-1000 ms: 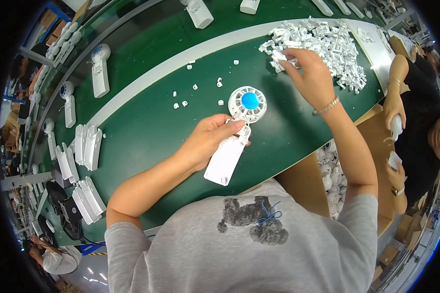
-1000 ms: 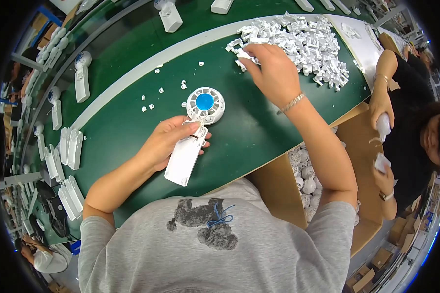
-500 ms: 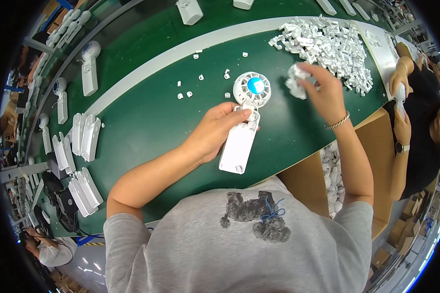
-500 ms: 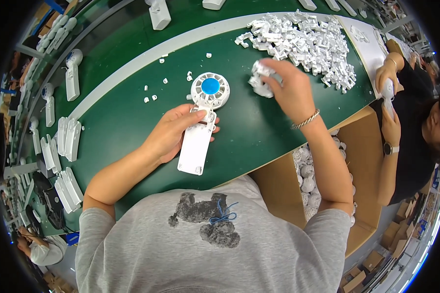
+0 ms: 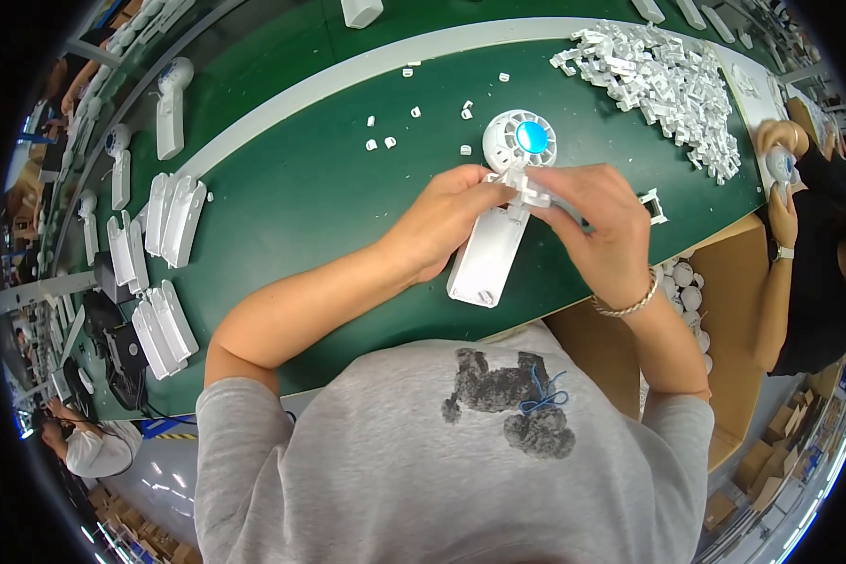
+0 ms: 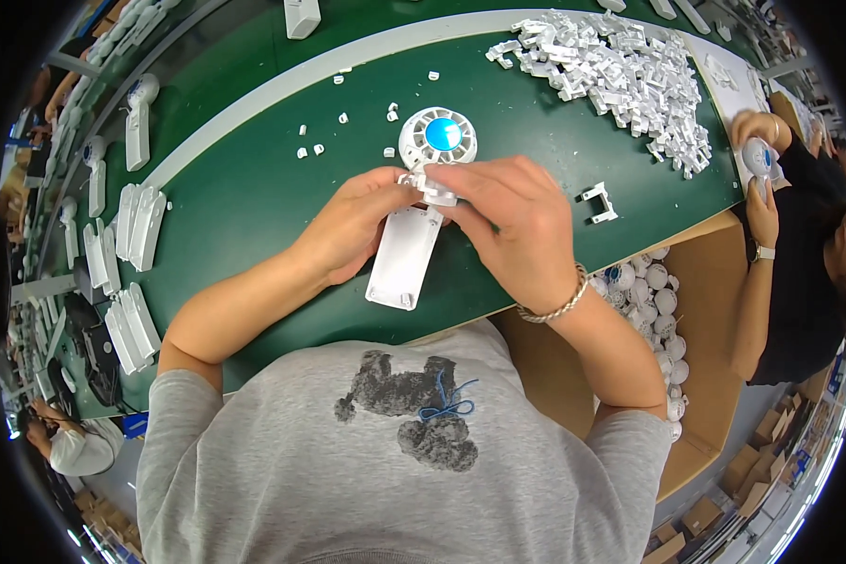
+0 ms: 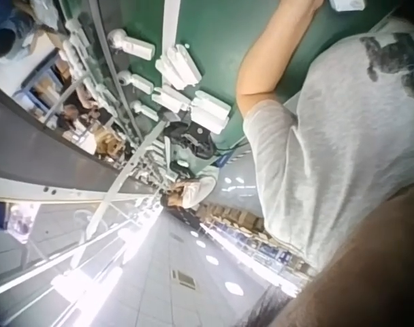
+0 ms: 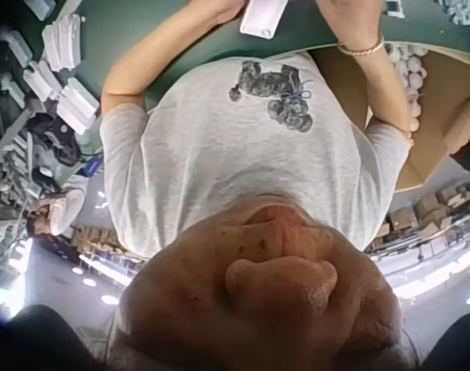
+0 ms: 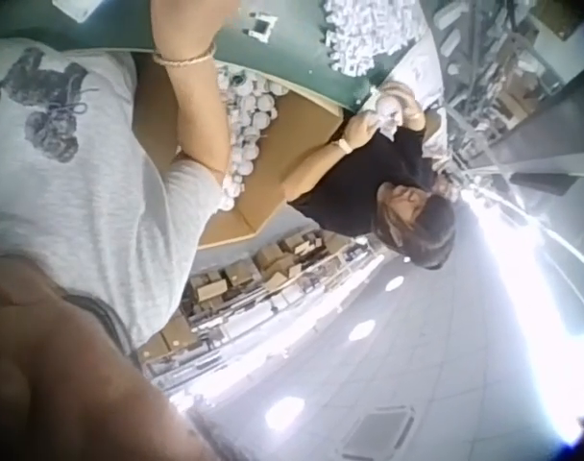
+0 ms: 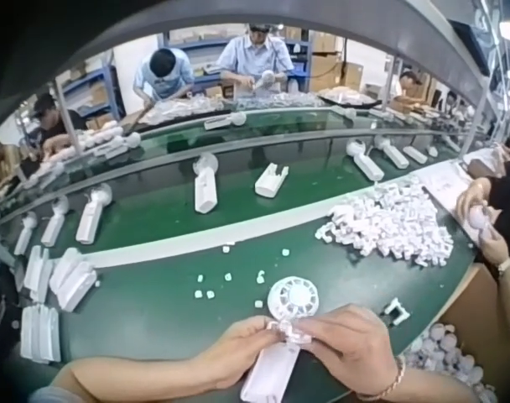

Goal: Assemble white plastic housing components on a manufacturing production line.

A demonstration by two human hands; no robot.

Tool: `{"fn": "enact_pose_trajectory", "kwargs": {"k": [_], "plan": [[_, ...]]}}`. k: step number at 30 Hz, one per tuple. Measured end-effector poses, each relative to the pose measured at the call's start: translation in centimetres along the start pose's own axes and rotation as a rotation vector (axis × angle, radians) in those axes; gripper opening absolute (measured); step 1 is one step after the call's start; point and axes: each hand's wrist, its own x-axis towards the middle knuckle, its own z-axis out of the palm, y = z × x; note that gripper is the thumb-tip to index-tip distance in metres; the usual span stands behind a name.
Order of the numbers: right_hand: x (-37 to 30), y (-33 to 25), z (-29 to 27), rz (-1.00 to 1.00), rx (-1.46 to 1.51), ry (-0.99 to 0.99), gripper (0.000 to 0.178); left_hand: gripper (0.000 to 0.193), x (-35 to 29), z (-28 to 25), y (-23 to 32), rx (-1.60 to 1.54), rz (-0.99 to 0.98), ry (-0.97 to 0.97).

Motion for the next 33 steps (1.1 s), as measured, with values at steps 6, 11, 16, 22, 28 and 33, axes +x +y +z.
{"fn": "enact_pose_trajectory", "kwargs": {"k": [6,11,16,22,28,33], "plan": [[0.2,-1.5,1.3,-0.033,-0.136,-0.01,0.035,0.02,-0.7,-0.6,0.0,-0.074,-0.033,0.024],[0.3,-2.5,1.5,-0.028,-0.187,-0.037,0.035,0.027,-1.1,-1.5,0.2,-0.137,-0.072,-0.032],[0.2,-2.9,1.5,-0.076,-0.248,-0.077,0.035,0.028,-1.2,-1.9,0.1,-0.165,-0.109,-0.057],[-0.2,-3.4,1.3,-0.133,-0.289,-0.124,0.032,0.024,-1.4,-1.7,0.4,-0.157,-0.049,-0.122],[-0.9,-1.8,1.9,0.084,-0.006,-0.072,0.022,0.031,-1.9,-1.7,0.6,0.018,-0.043,-0.177],[-1.1,-2.5,2.3,0.377,0.283,-0.069,0.024,0.036,-1.6,-2.7,-0.1,-0.118,-0.09,-0.203]]}}
